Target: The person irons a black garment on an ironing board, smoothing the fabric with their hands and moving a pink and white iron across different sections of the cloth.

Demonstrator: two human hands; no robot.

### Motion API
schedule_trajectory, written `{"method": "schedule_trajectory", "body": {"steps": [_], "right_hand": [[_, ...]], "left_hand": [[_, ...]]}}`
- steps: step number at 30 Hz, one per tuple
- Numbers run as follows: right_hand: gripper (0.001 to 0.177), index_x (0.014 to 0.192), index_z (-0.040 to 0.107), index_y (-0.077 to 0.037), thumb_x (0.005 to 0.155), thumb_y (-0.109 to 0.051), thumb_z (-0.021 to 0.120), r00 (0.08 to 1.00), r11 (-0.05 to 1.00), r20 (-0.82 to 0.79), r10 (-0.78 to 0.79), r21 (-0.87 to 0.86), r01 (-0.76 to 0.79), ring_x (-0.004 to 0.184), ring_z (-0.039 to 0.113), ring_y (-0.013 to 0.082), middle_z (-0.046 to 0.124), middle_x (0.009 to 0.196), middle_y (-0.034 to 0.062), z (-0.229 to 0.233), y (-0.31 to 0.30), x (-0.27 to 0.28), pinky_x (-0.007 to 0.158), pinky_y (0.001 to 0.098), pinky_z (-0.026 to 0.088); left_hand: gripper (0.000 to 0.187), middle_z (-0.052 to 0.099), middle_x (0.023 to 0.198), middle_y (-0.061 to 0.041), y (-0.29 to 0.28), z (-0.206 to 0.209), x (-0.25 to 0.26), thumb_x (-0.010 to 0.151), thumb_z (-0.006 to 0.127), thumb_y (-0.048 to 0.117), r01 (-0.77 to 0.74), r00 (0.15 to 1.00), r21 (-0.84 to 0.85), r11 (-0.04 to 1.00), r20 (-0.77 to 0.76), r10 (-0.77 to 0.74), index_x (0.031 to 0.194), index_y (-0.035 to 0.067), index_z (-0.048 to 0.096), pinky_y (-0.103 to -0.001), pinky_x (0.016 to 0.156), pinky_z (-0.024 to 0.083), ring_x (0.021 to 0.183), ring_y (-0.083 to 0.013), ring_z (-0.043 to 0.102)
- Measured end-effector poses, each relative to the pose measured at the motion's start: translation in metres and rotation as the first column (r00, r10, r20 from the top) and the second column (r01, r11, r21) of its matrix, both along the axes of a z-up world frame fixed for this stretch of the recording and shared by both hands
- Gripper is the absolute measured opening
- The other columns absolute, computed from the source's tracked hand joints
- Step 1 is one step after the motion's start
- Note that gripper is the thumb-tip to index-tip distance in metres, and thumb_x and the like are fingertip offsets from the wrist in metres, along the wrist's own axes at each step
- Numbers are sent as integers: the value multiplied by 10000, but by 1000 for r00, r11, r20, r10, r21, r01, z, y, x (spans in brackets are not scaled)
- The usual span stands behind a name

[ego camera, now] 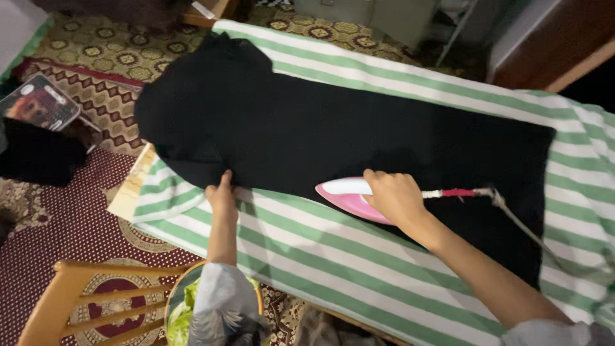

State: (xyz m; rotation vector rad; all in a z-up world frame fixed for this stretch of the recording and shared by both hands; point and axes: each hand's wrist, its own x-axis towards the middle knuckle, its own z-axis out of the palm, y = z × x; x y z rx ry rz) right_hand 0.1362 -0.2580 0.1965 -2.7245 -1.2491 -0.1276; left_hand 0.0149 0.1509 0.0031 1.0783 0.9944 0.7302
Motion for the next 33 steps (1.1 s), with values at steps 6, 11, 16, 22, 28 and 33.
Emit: {"method": "schedule_trajectory", "body": {"steps": [6, 11, 16, 22, 28, 33], "right_hand": [[311, 852, 644, -71, 772, -321, 811, 996, 996, -8, 90, 17, -90, 623, 726, 326, 719, 747, 112, -3, 92, 9, 536, 447, 573], [296, 870, 650, -72, 757, -292, 811, 984, 984, 8, 176, 8, -176, 618, 723, 316, 720, 750, 100, -5, 148, 10, 527, 448, 573], [291, 882, 661, -72, 716, -255, 815, 960, 960, 11, 279, 32, -279, 628, 727, 301, 724, 752, 99, -8, 192, 5, 531, 450, 573], [317, 883, 661, -46, 701, -248, 823, 949, 945, -12, 315, 100, -312, 638, 723, 310, 721, 732, 117, -11, 213, 3, 560, 430, 577], [251, 881, 670, -54, 744, -224, 795, 963, 959, -4, 269, 95, -267, 627, 722, 327, 721, 738, 130, -12, 173, 8, 557, 448, 578], [267, 878, 664, -69, 772, -277, 792, 988, 989, -39, 148, 6, -148, 618, 727, 335, 720, 729, 142, -3, 88, 13, 528, 455, 572]], "left_hand": [[435, 620, 648, -71, -4, 44, -24, 882, 798, 384, 178, 922, 367, 913, -387, -24, 752, -1, 643, -331, 512, 471, 541, -150, 575], [588, 603, 637, -211, -15, 30, -24, 938, 747, 432, 137, 872, 544, 828, -463, 160, 679, -75, 604, -466, 585, 454, 574, -315, 567], [607, 614, 695, -319, -26, 10, -24, 938, 737, 416, 144, 833, 726, 673, -456, 313, 666, -107, 596, -568, 648, 450, 653, -476, 587], [590, 627, 723, -317, -25, 16, -24, 938, 713, 428, 160, 837, 691, 705, -473, 275, 692, -99, 613, -566, 663, 462, 675, -477, 608], [645, 596, 696, -313, -11, -11, -27, 958, 708, 459, 187, 834, 715, 674, -479, 276, 669, -101, 571, -584, 653, 421, 666, -482, 563], [692, 590, 693, -311, 10, -25, -24, 949, 719, 498, 217, 790, 693, 687, -538, 294, 659, -109, 556, -567, 661, 425, 660, -468, 550]]}}
